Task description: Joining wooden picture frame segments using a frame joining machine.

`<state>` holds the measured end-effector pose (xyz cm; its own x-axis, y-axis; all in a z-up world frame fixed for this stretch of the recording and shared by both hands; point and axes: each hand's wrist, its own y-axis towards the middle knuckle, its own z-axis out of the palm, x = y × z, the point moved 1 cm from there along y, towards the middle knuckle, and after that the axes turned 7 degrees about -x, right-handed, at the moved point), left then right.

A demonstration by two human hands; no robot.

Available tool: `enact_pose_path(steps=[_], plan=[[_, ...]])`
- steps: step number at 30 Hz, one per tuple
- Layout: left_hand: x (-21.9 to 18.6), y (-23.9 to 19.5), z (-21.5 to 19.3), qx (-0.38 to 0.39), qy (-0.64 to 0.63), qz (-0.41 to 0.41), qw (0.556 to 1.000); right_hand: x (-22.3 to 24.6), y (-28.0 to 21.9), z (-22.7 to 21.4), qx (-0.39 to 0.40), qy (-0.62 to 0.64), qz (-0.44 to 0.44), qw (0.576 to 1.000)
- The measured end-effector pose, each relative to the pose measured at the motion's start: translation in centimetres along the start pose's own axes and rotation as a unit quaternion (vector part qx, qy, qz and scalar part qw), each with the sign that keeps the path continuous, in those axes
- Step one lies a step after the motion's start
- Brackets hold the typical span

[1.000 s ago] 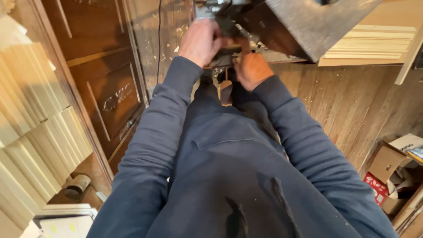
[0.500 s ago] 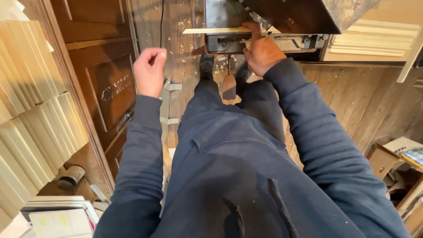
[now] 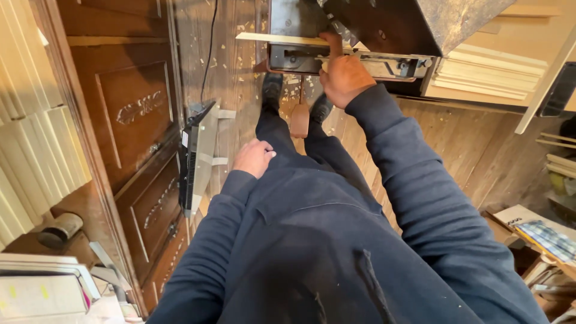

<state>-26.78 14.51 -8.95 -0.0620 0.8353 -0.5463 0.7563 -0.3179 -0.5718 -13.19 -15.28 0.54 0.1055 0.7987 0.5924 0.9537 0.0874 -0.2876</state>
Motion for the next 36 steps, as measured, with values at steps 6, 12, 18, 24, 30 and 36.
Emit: enact_pose_path(steps=[6,12,18,24,30,36], plan=[[1.2,-0.6,0.5,0.021,-0.021,-0.027,0.999,-0.1,-0.1,0.1,0.016,-0.007,0.014,1.000],[1.2,-0.4,0.3,0.006,-0.023,-0.024,0.999,-0.1,0.2,0.2,0.017,-0.023,0.005,1.000],[1.1,-0.1,0.0,0.009,-0.033,-0.016,0.999,0.1,0.0,0.3,0.008,-0.022,0.011,1.000],[0.7,0.1,-0.6,0.014,-0.041,-0.027,0.999,0.4,0.1,0.1,0.024,-0.015,0.026,0.999],[0.5,0.6,-0.8,0.004,-0.052,-0.022,0.998,0.5,0.2,0.0,0.029,0.005,0.037,0.999],[4.6,6.8,3.5,-0.049,-0.517,0.016,0.854,0.3,0.3,0.4,0.018,-0.017,0.006,1.000]])
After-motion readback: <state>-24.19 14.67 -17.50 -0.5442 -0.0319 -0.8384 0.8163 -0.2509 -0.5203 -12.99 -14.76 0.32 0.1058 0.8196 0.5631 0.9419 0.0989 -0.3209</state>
